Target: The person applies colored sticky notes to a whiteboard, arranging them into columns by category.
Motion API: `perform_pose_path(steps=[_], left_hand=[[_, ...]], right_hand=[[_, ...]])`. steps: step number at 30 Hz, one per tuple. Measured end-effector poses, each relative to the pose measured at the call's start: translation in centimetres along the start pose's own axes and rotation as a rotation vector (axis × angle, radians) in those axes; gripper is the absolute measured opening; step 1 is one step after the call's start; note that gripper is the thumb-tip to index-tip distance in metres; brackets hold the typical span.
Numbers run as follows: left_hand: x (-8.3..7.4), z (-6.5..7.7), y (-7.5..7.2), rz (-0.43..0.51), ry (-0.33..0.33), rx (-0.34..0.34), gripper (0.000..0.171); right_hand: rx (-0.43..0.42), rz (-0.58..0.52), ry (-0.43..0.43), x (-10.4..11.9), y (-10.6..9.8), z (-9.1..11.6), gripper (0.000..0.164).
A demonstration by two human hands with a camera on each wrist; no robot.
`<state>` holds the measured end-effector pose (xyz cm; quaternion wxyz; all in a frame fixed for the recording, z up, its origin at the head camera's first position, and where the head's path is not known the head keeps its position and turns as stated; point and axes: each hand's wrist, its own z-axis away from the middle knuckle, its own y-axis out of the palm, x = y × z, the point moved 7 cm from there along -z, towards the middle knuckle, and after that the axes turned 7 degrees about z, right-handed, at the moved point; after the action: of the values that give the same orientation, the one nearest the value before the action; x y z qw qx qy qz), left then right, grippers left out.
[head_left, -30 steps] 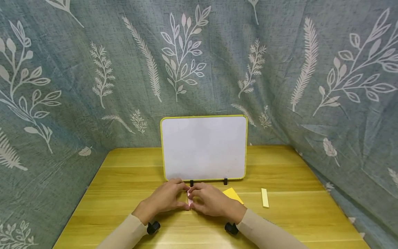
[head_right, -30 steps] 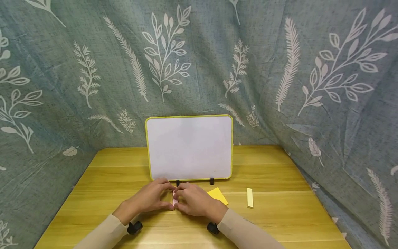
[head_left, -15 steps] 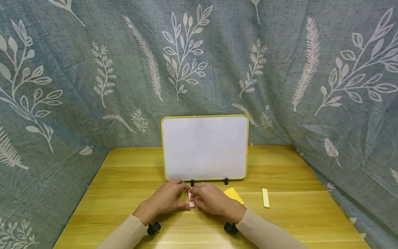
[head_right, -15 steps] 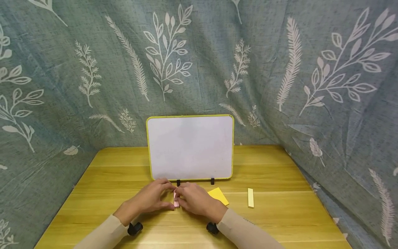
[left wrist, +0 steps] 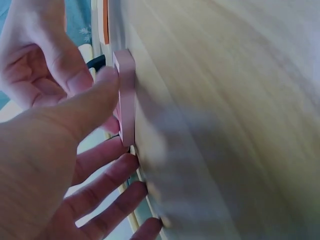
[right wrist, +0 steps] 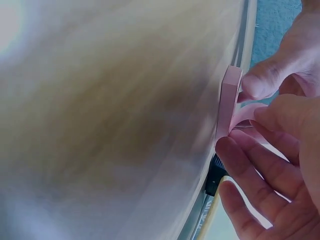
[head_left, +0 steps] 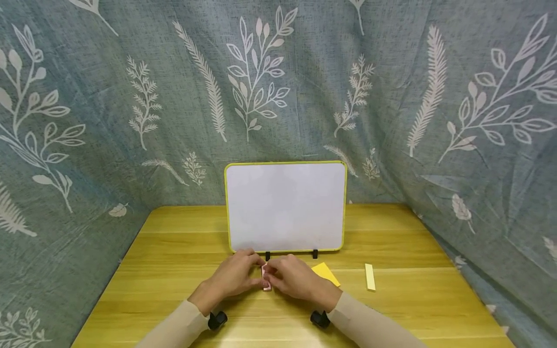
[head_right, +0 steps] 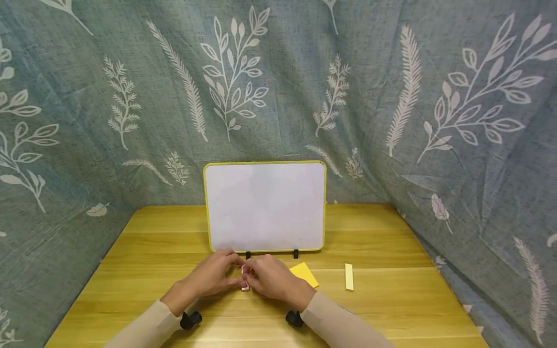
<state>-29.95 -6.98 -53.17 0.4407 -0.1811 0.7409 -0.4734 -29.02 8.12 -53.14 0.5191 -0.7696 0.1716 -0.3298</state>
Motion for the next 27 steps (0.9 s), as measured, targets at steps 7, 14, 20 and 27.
perform_pose_path(steps=[7, 14, 20, 27], left_hand=[[-0.3, -0.1, 0.0, 0.006, -0.019, -0.03, 0.05], [-0.3, -0.4, -0.6, 0.005, -0.04, -0.029, 0.051], [-0.5, -0.7, -1.1, 0.0, -0.04, -0.011, 0.049], [-0.5, -0.8, -0.9, 0.012, -0.052, 0.006, 0.05]], right_hand=[[0.004, -0.021, 0.021, -0.3, -0.1, -0.1, 0.008], [-0.004, -0.057, 0.09, -0.5, -0.9, -0.7, 0.012], [-0.054, -0.036, 0.125, -0.7, -1.5, -1.1, 0.009], [-0.08, -0.044, 0.128, -1.0, -1.8, -1.4, 0.009]])
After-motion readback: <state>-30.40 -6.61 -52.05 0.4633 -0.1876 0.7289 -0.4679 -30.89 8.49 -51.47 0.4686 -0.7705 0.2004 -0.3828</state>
